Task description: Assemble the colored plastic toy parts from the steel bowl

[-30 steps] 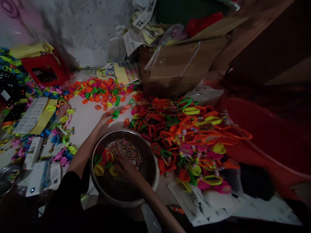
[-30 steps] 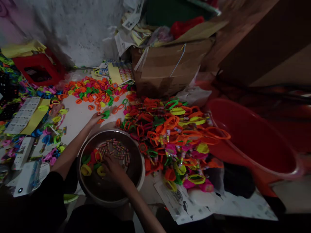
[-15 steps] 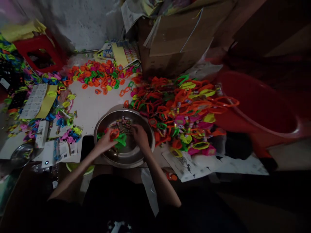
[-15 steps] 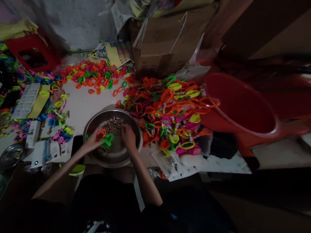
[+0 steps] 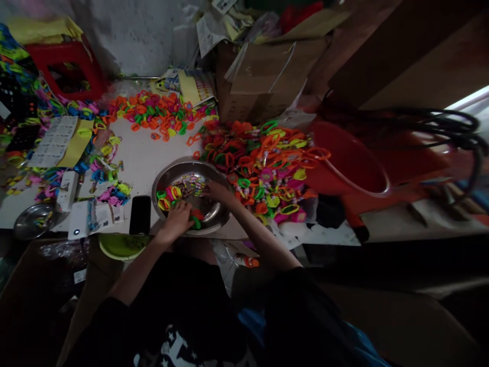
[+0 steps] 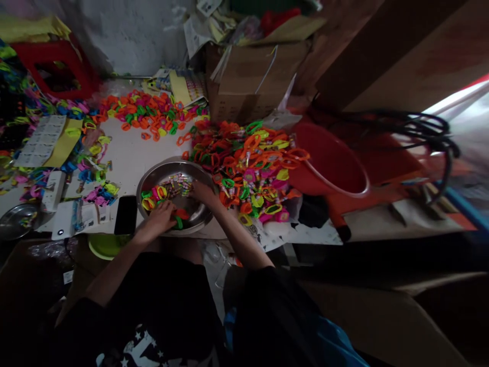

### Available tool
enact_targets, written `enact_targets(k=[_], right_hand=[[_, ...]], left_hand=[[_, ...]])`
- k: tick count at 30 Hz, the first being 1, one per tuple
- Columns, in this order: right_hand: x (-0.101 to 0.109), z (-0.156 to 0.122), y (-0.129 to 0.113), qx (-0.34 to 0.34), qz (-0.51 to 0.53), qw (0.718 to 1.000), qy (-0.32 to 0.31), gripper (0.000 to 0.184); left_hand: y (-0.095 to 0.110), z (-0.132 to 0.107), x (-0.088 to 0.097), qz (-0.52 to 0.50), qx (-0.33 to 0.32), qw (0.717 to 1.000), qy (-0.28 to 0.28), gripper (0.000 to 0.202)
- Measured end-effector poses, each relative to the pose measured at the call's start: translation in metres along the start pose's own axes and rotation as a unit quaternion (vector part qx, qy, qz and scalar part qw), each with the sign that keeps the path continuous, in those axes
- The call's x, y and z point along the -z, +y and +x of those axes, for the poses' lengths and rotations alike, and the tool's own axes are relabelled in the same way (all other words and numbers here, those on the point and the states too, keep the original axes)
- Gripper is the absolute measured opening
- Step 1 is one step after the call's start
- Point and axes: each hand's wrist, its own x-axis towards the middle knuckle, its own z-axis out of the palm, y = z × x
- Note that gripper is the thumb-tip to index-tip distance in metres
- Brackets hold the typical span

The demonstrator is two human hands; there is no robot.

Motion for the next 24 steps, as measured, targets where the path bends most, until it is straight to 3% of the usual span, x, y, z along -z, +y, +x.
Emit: enact_targets(k=[9, 15, 24], right_hand=[[-0.029, 0.005, -0.027, 0.022, -0.158, 0.987, -0.002, 0.062], [-0.032, 0.012, -0.031, 0.017, -0.211, 0.977, 0.018, 0.058], [-0.038, 0.017, -0.022, 0.054, -0.195, 0.978, -0.052, 0.044]], left_hand=[[0.004, -0.043, -0.023, -0.101, -0.079, 0.986, 0.105, 0.020], [0.012, -0.078, -0.036, -0.172, -0.117, 0.957, 0.202, 0.015], [0.014, -0.090, -0.037, -0.227, -0.102, 0.949, 0.196, 0.012]])
